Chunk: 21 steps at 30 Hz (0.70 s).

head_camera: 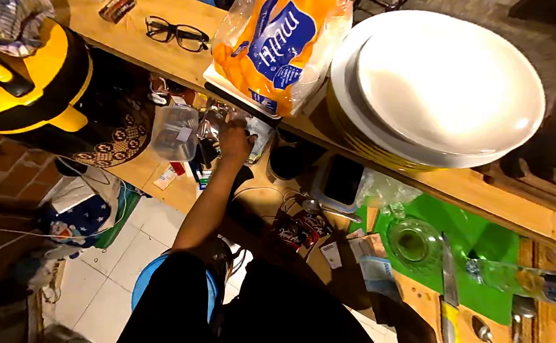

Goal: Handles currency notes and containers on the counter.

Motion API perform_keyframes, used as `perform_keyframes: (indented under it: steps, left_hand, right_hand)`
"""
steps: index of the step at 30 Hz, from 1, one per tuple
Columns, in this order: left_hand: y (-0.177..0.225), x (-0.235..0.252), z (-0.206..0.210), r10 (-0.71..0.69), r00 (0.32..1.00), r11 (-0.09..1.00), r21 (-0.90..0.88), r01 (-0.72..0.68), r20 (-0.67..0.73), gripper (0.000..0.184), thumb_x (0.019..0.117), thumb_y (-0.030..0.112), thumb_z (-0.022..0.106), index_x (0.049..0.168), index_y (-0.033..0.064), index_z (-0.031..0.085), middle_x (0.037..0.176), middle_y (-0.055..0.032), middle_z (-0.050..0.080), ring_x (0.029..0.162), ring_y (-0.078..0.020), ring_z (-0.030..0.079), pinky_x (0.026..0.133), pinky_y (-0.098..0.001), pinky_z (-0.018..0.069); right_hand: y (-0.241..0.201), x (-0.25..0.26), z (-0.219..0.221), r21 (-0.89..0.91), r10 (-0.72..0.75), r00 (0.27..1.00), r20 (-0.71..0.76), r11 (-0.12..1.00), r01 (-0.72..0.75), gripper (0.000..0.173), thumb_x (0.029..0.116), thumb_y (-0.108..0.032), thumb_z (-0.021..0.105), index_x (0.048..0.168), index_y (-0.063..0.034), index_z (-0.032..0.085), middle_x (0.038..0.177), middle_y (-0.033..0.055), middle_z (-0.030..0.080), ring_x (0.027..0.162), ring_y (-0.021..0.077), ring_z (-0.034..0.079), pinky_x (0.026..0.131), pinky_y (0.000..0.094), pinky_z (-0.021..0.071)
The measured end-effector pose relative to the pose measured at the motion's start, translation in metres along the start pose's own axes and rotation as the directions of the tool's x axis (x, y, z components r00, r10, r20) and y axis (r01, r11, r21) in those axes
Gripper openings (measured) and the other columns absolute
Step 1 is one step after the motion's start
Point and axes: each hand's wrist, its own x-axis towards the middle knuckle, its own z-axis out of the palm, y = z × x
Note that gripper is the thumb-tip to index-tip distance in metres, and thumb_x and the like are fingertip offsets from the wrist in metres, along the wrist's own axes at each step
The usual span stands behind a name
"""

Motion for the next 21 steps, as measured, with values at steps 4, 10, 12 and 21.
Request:
perform_keyframes:
  steps: [4,10,12,21]
  left_hand:
    - [0.005,0.023,0.016,-0.021,0.995,0.997,0.072,0.014,0.095,0.059,0.0872,0.031,0.078,0.132,-0.0036,0.061,0.133,-0.0301,0.060,0.131,-0.0489,0.052,0.109,-0.0644,0.0409]
    - [-0.012,0.035,-0.020,0.009,0.992,0.956,-0.291,0.029,0.128,0.038,0.0944,0.022,0.073,0.118,-0.0062,0.067,0.123,-0.0303,0.064,0.121,-0.0452,0.059,0.105,-0.0644,0.0426]
    - [-0.019,0.037,-0.037,-0.017,0.992,0.929,-0.365,0.063,0.129,0.041,0.0944,0.024,0.074,0.121,-0.0061,0.065,0.123,-0.0287,0.064,0.120,-0.0411,0.060,0.105,-0.0599,0.0444]
    - [-0.064,0.043,-0.059,-0.095,0.992,0.812,-0.571,0.125,0.082,0.027,0.0983,0.020,0.068,0.113,-0.0024,0.063,0.101,-0.0116,0.063,0.088,-0.0152,0.058,0.084,-0.0384,0.0507]
  right_hand:
    - [0.007,0.000,0.001,-0.048,0.013,1.000,-0.004,0.999,-0.014,0.017,0.0967,0.008,0.055,0.104,0.0195,0.065,0.097,0.0184,0.072,0.091,0.0081,0.068,0.092,0.0199,0.0513]
    - [-0.029,-0.014,0.012,-0.090,0.043,0.995,-0.086,0.995,-0.051,0.016,0.0927,0.017,0.052,0.099,0.0243,0.064,0.091,0.0240,0.071,0.086,0.0123,0.068,0.088,0.0203,0.0519]
    - [-0.035,-0.015,0.015,-0.096,0.076,0.995,-0.061,0.992,-0.081,0.018,0.0947,0.014,0.051,0.102,0.0241,0.064,0.096,0.0250,0.070,0.091,0.0131,0.068,0.091,0.0213,0.0513]
    - [0.161,0.024,-0.030,-0.082,-0.146,0.971,-0.188,0.988,0.133,0.021,0.0964,-0.012,0.062,0.101,0.0074,0.068,0.083,0.0024,0.070,0.074,0.0006,0.065,0.073,0.0248,0.0589]
